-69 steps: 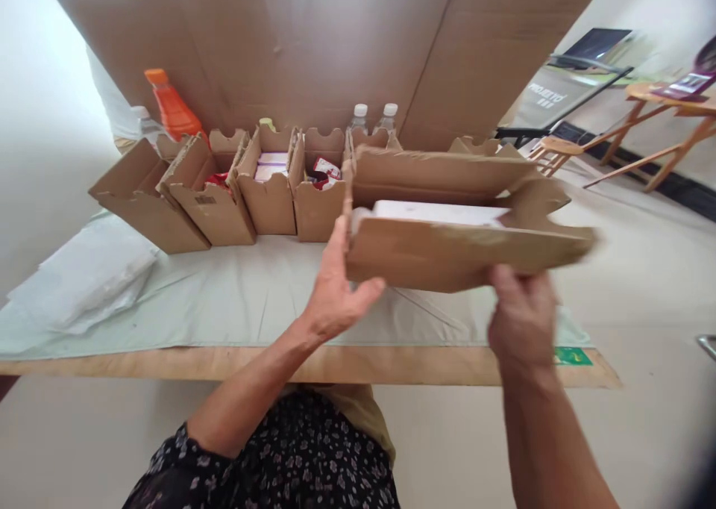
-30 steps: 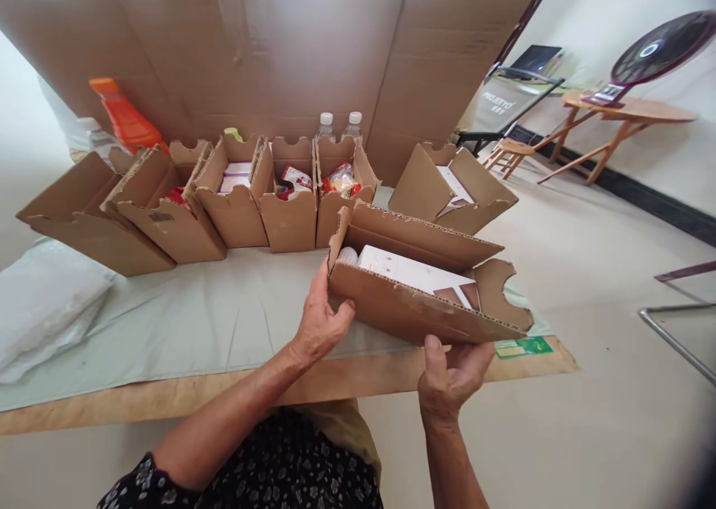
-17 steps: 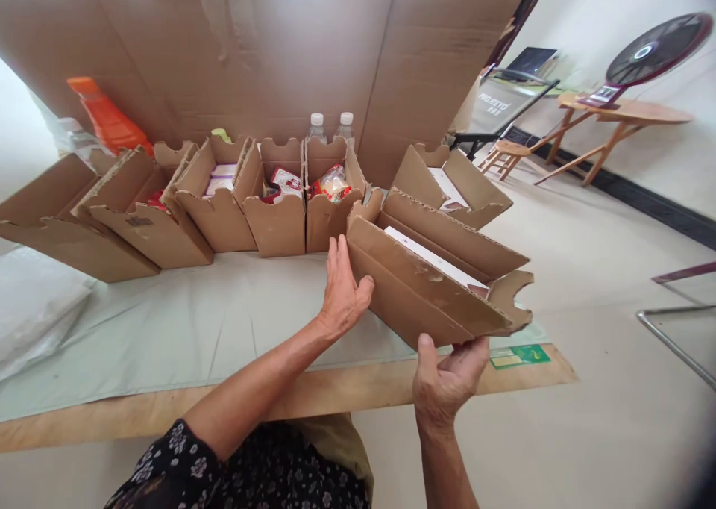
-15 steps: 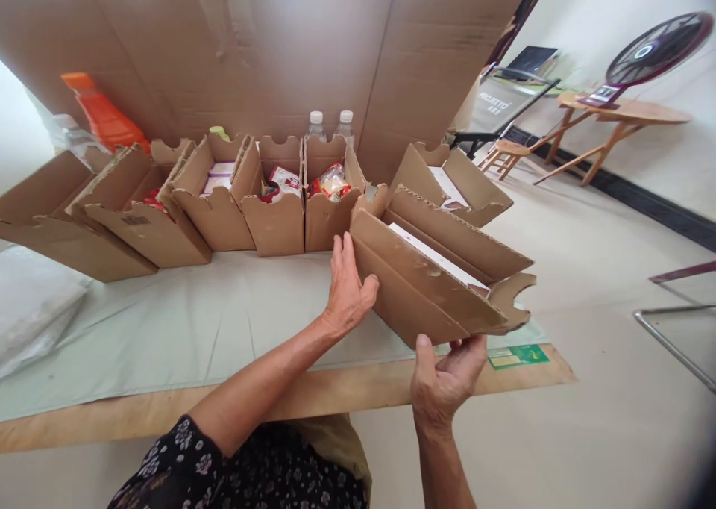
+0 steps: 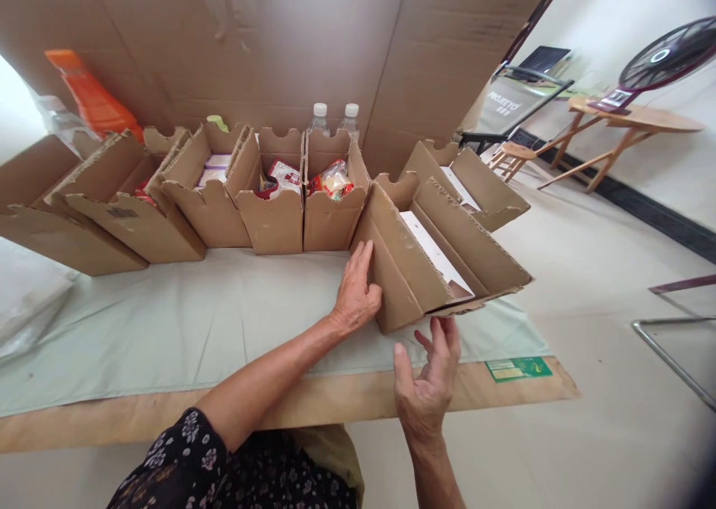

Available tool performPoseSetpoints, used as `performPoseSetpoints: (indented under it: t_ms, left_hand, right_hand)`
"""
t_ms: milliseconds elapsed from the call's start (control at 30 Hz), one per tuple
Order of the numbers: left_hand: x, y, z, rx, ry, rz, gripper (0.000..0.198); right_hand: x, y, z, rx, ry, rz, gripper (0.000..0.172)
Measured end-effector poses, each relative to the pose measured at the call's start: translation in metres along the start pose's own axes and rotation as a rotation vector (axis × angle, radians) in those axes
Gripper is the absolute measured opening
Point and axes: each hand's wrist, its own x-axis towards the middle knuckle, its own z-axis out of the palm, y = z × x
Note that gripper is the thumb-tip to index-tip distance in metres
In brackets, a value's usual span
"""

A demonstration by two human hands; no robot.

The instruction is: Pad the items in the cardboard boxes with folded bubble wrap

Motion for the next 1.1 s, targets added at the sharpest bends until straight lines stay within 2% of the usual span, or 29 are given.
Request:
performPoseSetpoints:
  t_ms: [67,167,267,333,400,500,600,700,767,833,933,1000,1100]
  left_hand:
    - [-0.001,-0.009,0.000,-0.023,0.033,-0.010,0.088]
    - [-0.004,-0.019,0.000,-0.026,0.084,-0.028,0.080]
    - [-0.007,-0.023,0.003,-0.011,0.114,-0.045,0.075]
    - [-0.009,-0.023,0.005,-0.013,0.114,-0.050,0.074]
    - [-0.009,-0.020,0.005,-0.018,0.114,-0.058,0.074]
    - [-0.009,-0.011,0.002,-0.030,0.146,-0.119,0.078]
    - [-0.012,0.003,-0.010,-0.064,0.184,-0.191,0.087]
    - [-0.024,0.020,-0.031,-0.126,0.147,-0.182,0.095]
    - [-0.039,0.033,-0.044,-0.171,0.063,-0.154,0.097]
    - [-0.059,0.046,-0.052,-0.204,-0.064,-0.139,0.093]
    - [-0.093,0.063,-0.050,-0.195,-0.216,-0.098,0.086]
    - [-0.116,0.072,-0.045,-0.163,-0.223,-0.044,0.089]
    - [-0.149,0.080,-0.043,-0.078,-0.152,-0.031,0.091]
  right_hand:
    - [0.004,-0.003,-0.003,-0.021,-0.022,-0.039,0.069]
    - [0.020,-0.011,-0.016,-0.112,0.095,-0.131,0.061]
    - [0.050,-0.023,-0.028,-0.277,0.169,-0.307,0.074]
    - [0.074,-0.031,-0.025,-0.404,0.109,-0.406,0.082]
    - [0.096,-0.037,-0.018,-0.492,0.043,-0.456,0.071]
    - [0.117,-0.042,-0.015,-0.515,-0.011,-0.449,0.035]
    - [0.117,-0.048,-0.043,-0.397,-0.062,-0.389,0.014]
    - [0.101,-0.045,-0.094,-0.141,-0.167,-0.290,0.011]
    - [0.087,-0.033,-0.125,-0.009,-0.185,-0.155,0.011]
    - [0.071,-0.016,-0.146,0.067,-0.085,0.018,0.026]
    - [0.052,0.010,-0.154,0.144,0.088,0.253,0.083]
    - [0.046,0.022,-0.147,0.174,0.085,0.333,0.109]
    - [0.051,0.032,-0.124,0.233,0.014,0.275,0.118]
